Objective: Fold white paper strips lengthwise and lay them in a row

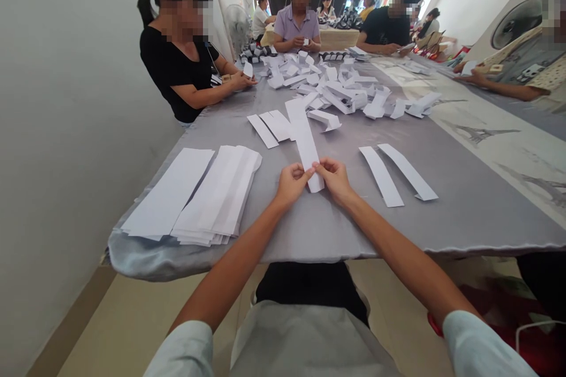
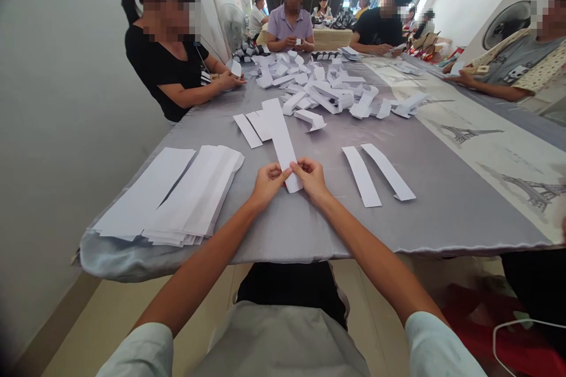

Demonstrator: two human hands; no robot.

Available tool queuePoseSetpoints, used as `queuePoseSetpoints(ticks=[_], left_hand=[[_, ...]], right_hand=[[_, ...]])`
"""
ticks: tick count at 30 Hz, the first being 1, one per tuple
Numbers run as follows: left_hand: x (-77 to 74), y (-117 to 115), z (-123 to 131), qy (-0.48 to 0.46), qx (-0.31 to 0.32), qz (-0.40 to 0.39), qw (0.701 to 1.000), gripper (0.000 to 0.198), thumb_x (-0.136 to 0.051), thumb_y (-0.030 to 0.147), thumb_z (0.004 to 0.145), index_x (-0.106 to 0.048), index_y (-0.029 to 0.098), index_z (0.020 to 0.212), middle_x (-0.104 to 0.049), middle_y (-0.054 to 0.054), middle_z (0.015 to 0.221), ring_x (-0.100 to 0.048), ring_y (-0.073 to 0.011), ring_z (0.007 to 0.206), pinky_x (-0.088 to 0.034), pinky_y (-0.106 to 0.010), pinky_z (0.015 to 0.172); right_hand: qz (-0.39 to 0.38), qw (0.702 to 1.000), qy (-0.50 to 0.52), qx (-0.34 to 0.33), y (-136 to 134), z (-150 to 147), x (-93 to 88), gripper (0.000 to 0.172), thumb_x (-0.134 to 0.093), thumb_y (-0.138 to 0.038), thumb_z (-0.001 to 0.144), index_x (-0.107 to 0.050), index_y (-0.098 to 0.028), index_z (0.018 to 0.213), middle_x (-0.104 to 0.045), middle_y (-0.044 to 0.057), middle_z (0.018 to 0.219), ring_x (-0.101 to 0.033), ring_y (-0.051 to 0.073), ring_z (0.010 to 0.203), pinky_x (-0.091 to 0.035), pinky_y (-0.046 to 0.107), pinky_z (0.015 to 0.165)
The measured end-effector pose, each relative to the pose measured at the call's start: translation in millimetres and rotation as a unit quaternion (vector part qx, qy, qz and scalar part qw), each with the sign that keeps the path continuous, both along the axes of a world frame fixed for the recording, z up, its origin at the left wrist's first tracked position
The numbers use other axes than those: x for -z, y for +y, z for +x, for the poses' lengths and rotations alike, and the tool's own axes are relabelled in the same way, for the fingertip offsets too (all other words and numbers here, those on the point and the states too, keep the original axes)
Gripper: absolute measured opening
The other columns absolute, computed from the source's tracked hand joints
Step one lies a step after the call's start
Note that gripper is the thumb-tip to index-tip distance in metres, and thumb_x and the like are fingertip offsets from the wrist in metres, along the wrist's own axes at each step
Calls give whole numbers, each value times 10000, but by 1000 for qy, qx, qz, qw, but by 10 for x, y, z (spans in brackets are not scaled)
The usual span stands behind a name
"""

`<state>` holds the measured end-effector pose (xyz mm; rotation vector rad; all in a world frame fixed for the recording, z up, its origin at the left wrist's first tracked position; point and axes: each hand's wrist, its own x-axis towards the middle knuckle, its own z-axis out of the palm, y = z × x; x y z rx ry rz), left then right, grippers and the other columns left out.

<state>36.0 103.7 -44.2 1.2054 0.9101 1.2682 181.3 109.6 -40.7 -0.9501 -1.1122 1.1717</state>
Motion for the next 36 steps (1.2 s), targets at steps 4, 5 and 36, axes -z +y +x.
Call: queuePoseSetpoints(ticks=[4,5,36], left_hand=[[-5,-19,-4,15,77,13,997,585,-857,628,762,-772,96,989,-781,-78,799,-695,-179,662,-519,-267,602],[-1,-21,-6,19,89,19,996,576,-845,627,779,-778,93,984,-784,-80,801,-700,-182,670,-520,-267,607],[-176,-184,-103,118,404,-109,901,455,-945,448,732,-827,150,1055,-819,-158,1010,-796,-259,870,-654,-329,740]], right_hand=[[-27,999,37,-4,-6,10,-14,425,-931,-550,665,-754,-192,810,-727,26,796,-595,150,683,-483,279,636],[-36,998,41,-5,-7,14,-18,429,-935,-550,656,-754,-192,805,-727,25,794,-595,149,676,-482,279,628],[-9,978,99,183,357,610,-141,519,-890,-443,677,-685,-196,1085,-753,38,893,-679,193,722,-569,317,636]])
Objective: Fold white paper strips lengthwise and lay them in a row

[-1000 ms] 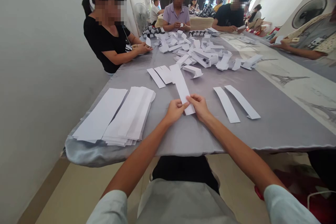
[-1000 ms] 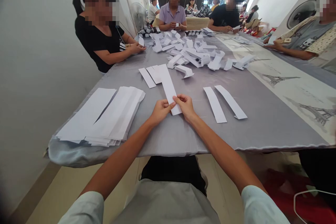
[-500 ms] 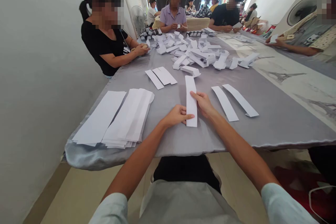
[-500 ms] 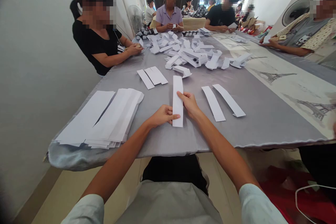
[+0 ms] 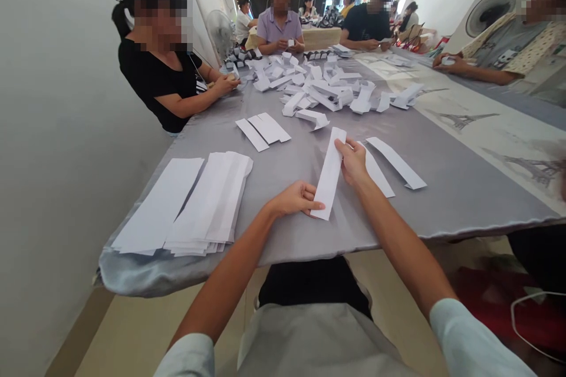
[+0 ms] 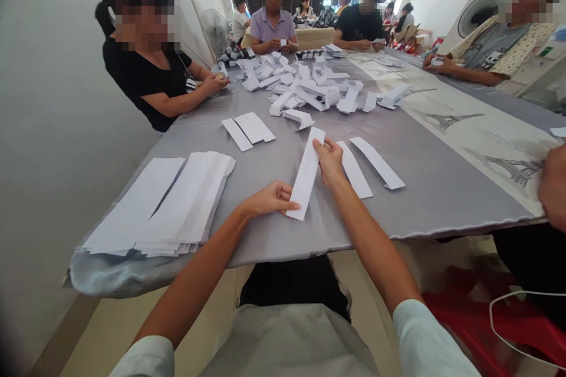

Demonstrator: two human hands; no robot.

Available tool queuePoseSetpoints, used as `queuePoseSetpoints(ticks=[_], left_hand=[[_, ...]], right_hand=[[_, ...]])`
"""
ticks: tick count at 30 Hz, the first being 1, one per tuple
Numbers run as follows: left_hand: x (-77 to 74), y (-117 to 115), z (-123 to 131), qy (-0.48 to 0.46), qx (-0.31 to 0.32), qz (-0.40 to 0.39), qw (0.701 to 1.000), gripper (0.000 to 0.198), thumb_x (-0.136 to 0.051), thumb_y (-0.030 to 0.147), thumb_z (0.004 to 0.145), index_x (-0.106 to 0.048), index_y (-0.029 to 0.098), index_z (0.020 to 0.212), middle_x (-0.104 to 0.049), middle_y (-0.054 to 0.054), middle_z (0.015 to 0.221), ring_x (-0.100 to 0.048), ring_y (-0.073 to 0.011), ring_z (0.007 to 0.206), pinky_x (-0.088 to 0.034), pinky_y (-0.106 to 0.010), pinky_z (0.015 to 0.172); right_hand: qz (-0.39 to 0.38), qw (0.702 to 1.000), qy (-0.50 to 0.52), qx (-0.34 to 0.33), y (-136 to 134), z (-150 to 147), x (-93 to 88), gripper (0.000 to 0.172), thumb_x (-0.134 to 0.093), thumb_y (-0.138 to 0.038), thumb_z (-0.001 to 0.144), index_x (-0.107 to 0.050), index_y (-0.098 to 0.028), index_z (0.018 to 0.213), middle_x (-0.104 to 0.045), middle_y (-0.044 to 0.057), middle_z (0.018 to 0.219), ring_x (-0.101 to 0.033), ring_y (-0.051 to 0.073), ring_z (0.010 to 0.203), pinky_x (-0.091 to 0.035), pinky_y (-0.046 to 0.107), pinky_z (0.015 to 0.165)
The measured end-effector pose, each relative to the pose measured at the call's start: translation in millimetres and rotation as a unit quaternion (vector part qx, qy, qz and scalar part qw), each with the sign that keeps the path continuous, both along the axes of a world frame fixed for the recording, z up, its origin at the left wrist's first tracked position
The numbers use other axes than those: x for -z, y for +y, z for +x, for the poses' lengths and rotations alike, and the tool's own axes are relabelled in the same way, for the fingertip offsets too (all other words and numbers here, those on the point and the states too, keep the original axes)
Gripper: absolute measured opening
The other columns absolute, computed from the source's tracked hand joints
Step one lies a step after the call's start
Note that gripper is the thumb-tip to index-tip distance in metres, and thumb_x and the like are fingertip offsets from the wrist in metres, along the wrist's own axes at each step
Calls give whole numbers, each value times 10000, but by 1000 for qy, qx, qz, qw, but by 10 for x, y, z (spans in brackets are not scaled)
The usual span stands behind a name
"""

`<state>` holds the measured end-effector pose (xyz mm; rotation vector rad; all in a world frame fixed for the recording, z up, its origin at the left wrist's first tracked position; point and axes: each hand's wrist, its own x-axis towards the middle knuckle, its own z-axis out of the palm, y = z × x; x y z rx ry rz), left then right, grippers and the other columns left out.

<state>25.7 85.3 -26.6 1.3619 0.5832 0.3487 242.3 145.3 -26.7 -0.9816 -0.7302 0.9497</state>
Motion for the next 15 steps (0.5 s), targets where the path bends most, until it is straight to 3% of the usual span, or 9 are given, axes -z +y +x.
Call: queuePoseSetpoints(ticks=[4,6,10,13,15], left_hand=[[-8,-17,18,-14,-6,-28,1000,508,-975,411,696,-800,138,1088,-811,-171,1062,-793,-273,963,-667,-380,855],[-5,-26,27,-23,-15,-33,999,545,-984,393,686,-772,136,1118,-806,-179,1068,-792,-281,968,-671,-399,853],[34,-21,44,-58,-71,-44,995,754,-1003,337,650,-653,167,1295,-802,-161,1050,-790,-296,959,-668,-442,832],[68,17,58,-72,-128,10,989,861,-997,306,640,-590,193,1391,-806,-117,1012,-783,-270,928,-638,-423,856],[85,51,69,-78,-161,60,982,791,-979,305,654,-629,189,1354,-808,-96,982,-774,-246,909,-606,-379,864]], right_hand=[[26,994,-48,99,21,100,24,759,-809,-398,766,-495,-247,1440,-715,-2,860,-653,172,668,-522,281,596],[35,989,-88,115,21,137,34,743,-767,-392,794,-495,-259,1473,-655,-34,768,-598,158,606,-479,268,568],[1,992,-85,94,48,154,49,444,-746,-416,761,-725,-188,1141,-607,-20,685,-522,142,570,-433,260,524],[-38,994,-46,89,77,143,53,408,-780,-443,714,-742,-161,1007,-657,16,761,-560,149,624,-442,257,515],[-50,994,-38,85,81,136,52,412,-798,-469,706,-736,-163,975,-668,21,785,-581,155,646,-463,260,519]])
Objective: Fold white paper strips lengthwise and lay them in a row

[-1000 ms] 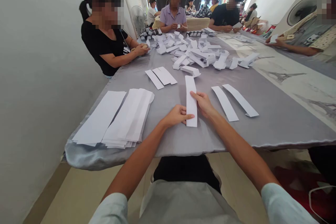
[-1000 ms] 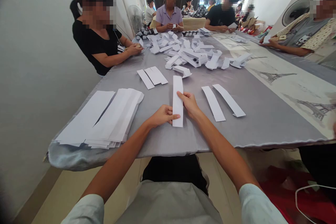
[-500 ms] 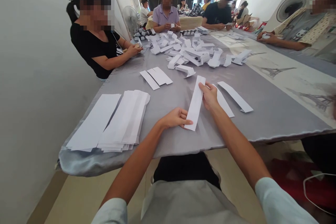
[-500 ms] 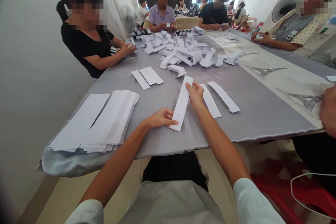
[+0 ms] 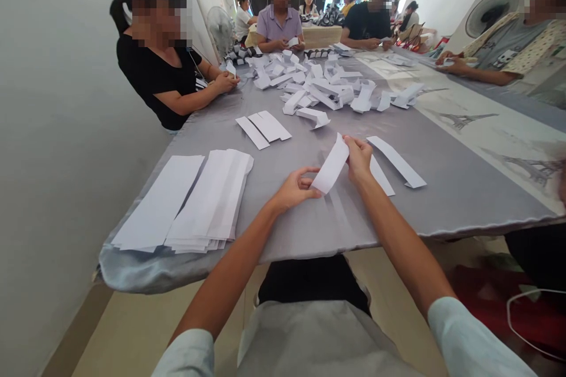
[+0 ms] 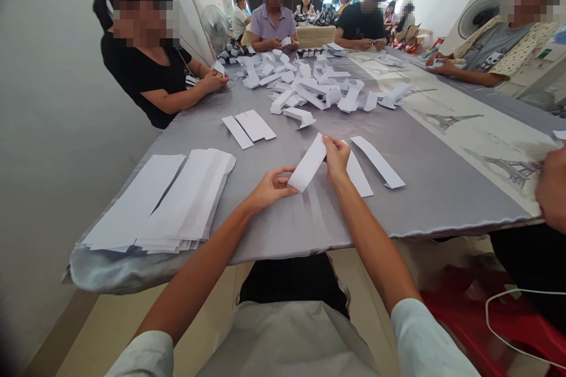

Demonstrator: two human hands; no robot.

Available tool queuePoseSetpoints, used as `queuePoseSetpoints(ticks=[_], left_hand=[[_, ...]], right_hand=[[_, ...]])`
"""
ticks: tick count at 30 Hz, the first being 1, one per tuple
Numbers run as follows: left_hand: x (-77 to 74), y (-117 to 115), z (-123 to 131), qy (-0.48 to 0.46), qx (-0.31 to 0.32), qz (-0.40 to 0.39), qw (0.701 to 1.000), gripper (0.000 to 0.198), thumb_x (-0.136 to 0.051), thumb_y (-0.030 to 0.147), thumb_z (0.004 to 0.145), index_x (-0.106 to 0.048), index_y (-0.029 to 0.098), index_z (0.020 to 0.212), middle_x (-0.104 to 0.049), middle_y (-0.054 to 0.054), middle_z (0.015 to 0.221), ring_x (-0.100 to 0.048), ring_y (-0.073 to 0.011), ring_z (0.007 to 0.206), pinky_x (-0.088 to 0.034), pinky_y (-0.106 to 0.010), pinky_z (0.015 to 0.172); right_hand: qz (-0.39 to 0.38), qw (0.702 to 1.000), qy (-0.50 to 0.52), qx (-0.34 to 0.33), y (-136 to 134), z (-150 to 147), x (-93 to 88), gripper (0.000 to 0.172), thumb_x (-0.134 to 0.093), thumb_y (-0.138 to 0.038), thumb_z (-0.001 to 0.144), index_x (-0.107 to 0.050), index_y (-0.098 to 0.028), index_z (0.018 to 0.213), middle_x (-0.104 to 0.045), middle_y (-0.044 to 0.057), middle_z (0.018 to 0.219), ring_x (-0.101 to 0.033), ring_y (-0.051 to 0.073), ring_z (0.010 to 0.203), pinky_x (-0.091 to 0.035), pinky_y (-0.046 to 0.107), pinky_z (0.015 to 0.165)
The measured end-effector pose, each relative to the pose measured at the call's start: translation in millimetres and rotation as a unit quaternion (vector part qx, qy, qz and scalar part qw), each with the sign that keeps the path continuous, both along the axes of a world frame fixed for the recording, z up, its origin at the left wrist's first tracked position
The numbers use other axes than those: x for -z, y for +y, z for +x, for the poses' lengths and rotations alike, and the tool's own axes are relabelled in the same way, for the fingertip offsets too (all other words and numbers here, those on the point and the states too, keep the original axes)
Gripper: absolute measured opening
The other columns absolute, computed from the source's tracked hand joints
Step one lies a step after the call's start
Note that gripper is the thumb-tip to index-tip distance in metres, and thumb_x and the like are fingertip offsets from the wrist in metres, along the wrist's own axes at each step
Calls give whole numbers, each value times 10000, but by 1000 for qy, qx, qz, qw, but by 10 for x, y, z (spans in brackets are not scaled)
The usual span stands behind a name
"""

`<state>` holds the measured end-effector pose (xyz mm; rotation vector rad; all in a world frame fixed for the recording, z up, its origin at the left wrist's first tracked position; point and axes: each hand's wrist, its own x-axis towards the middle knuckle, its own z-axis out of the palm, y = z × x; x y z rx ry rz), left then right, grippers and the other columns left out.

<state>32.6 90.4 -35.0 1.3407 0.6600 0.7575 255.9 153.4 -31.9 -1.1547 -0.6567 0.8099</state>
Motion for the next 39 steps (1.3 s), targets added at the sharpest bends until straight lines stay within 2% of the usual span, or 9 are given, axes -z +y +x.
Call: queuePoseSetpoints(ticks=[5,8,13,16,21,26,30,34,39], left_hand=[[38,46,45,-14,-45,74,996,345,-897,364,729,-763,151,965,-787,-89,973,-726,-215,894,-554,-332,851],[63,56,63,14,-96,105,990,275,-865,353,735,-788,157,914,-760,-71,954,-681,-201,887,-518,-287,774],[44,55,46,64,-166,104,978,252,-814,365,779,-776,169,933,-622,16,659,-510,-113,593,-340,-234,565],[-22,21,44,42,-164,51,984,299,-839,414,755,-741,163,884,-640,9,662,-491,-101,557,-330,-232,543],[-81,-29,69,29,-168,70,983,387,-882,509,737,-740,156,805,-708,-46,770,-581,-128,641,-430,-253,587],[16,23,58,-3,-196,50,979,432,-917,508,703,-692,149,785,-728,-49,791,-672,-156,738,-546,-285,714],[52,61,32,-43,-230,3,972,575,-959,445,649,-705,151,1074,-768,-56,872,-716,-182,774,-604,-324,722],[42,82,10,-45,-270,-21,962,622,-974,376,646,-698,136,1149,-741,-25,734,-717,-179,721,-616,-341,747],[61,131,10,-71,-331,-44,940,503,-985,343,634,-680,118,966,-762,-74,777,-754,-216,778,-625,-363,773]], right_hand=[[2,999,40,-19,-32,-13,-23,515,-861,-507,671,-714,-189,1049,-698,17,822,-626,155,668,-515,257,546],[13,998,60,-11,-36,-2,-35,579,-890,-508,653,-690,-201,1102,-709,23,877,-645,153,693,-514,244,544],[22,999,38,6,-6,48,-11,581,-863,-559,703,-641,-221,1120,-707,39,943,-679,178,758,-535,260,567],[24,999,27,13,2,49,8,593,-860,-579,704,-632,-228,1124,-702,40,951,-683,184,767,-537,263,566],[39,999,26,3,-22,5,5,617,-854,-552,717,-630,-237,1198,-691,27,939,-671,179,767,-537,260,569],[67,997,42,16,-30,23,0,798,-859,-471,733,-519,-302,1436,-709,0,995,-671,155,757,-519,231,562],[69,996,61,21,-24,48,-3,787,-889,-467,710,-550,-299,1400,-729,0,1004,-679,150,749,-486,210,528],[52,993,63,-80,-72,0,-52,545,-891,-593,709,-702,-220,1059,-754,44,976,-704,179,784,-511,232,527],[69,963,48,-256,-190,-126,-137,642,-764,-796,780,-769,-210,1044,-783,93,1018,-736,228,850,-570,277,551]])
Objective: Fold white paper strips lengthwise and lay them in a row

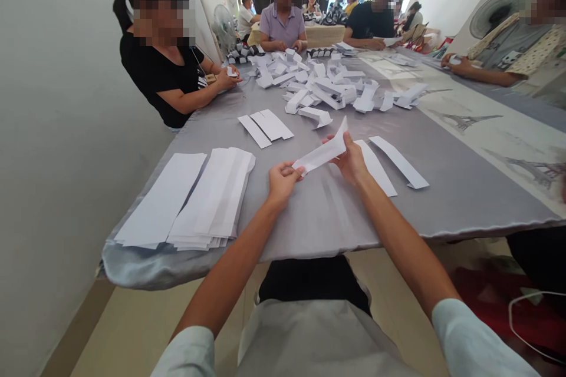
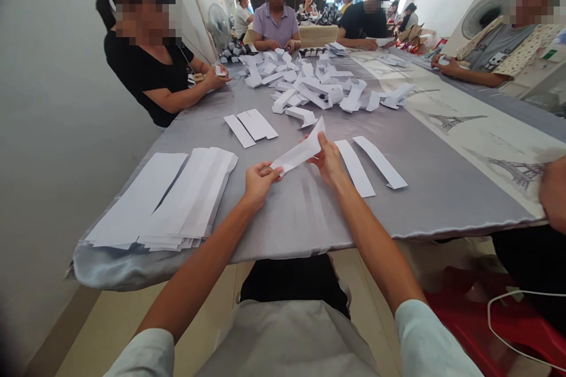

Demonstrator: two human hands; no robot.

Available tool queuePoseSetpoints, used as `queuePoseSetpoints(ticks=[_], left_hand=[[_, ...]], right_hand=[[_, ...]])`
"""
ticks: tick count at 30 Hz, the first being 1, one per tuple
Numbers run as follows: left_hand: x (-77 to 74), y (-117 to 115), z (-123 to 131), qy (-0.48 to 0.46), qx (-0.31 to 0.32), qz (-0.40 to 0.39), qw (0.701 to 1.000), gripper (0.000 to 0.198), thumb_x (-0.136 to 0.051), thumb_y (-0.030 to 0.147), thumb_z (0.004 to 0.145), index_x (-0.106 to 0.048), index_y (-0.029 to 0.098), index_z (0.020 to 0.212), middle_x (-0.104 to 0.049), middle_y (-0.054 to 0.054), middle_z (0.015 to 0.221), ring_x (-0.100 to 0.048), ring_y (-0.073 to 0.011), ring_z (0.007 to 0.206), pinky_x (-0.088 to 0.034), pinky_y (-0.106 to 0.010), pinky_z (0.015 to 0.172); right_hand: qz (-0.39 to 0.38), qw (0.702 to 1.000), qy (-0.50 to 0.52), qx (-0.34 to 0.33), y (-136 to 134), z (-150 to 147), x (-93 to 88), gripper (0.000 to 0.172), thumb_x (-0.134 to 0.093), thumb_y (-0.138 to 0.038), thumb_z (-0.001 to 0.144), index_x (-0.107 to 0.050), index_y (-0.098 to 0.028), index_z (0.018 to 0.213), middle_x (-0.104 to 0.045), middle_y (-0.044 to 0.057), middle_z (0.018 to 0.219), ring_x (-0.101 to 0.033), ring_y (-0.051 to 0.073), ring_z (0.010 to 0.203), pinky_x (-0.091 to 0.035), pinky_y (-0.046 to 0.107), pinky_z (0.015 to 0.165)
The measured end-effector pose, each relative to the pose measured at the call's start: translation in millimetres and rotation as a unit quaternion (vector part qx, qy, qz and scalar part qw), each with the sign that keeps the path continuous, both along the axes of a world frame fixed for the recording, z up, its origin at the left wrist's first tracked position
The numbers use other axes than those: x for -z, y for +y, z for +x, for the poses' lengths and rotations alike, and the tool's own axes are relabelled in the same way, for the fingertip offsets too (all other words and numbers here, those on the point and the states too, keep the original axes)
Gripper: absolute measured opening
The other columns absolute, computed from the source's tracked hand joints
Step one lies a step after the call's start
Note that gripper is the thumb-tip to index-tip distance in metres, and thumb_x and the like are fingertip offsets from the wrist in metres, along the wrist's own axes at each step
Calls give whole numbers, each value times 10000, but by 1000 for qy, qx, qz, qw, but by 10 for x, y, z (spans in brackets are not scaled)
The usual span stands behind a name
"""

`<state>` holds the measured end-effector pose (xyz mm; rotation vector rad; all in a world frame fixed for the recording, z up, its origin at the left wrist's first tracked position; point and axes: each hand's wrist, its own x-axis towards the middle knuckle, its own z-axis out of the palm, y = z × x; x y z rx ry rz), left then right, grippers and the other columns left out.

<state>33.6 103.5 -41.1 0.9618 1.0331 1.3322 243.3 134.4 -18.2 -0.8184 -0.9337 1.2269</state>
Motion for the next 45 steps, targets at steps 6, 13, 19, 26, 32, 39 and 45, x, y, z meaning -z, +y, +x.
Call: queuePoseSetpoints(ticks=[6,13,19,26,32,39,45], left_hand=[[1,4,22,-35,-24,26,999,542,-999,413,608,-666,133,930,-773,-77,802,-763,-215,763,-635,-346,745],[-77,-32,16,-28,-6,31,999,589,-1040,464,490,-698,122,826,-746,-51,774,-715,-163,673,-647,-340,722],[-45,-17,-17,13,29,32,999,546,-1020,482,521,-678,129,757,-778,-92,779,-695,-157,647,-566,-275,615],[-17,-57,19,25,70,13,997,486,-1007,416,562,-666,137,768,-787,-98,798,-717,-170,680,-581,-292,660],[-30,-75,-34,49,118,1,992,464,-1009,368,575,-656,136,766,-791,-106,806,-731,-180,690,-582,-292,654],[-43,-78,-40,66,149,-10,987,414,-1005,324,594,-708,124,801,-795,-110,808,-724,-166,664,-599,-296,662],[-30,-65,-27,69,149,-17,986,435,-1020,288,560,-679,133,780,-785,-87,763,-710,-159,628,-586,-273,603]], right_hand=[[33,990,-79,-116,-103,-207,43,612,-842,-745,727,-816,-225,1048,-802,86,1048,-745,238,920,-601,266,629],[41,973,-175,-147,-153,-433,211,438,-906,-560,725,-849,-177,930,-812,94,942,-727,225,777,-570,298,601],[31,972,-181,-144,-156,-363,167,433,-921,-561,704,-853,-174,885,-806,87,868,-714,197,726,-558,281,599],[6,970,-208,-126,-136,-246,53,468,-925,-580,700,-848,-147,859,-807,101,835,-725,195,690,-579,269,583],[-12,993,-115,-6,8,-18,34,493,-955,-582,666,-781,-137,789,-784,94,800,-726,192,668,-632,286,585],[-49,977,25,204,164,262,-13,377,-915,-433,799,-640,-175,782,-707,2,743,-705,142,660,-639,254,605],[-69,957,97,263,214,375,-21,353,-900,-411,802,-625,-191,829,-708,-16,796,-689,119,687,-595,210,580]])
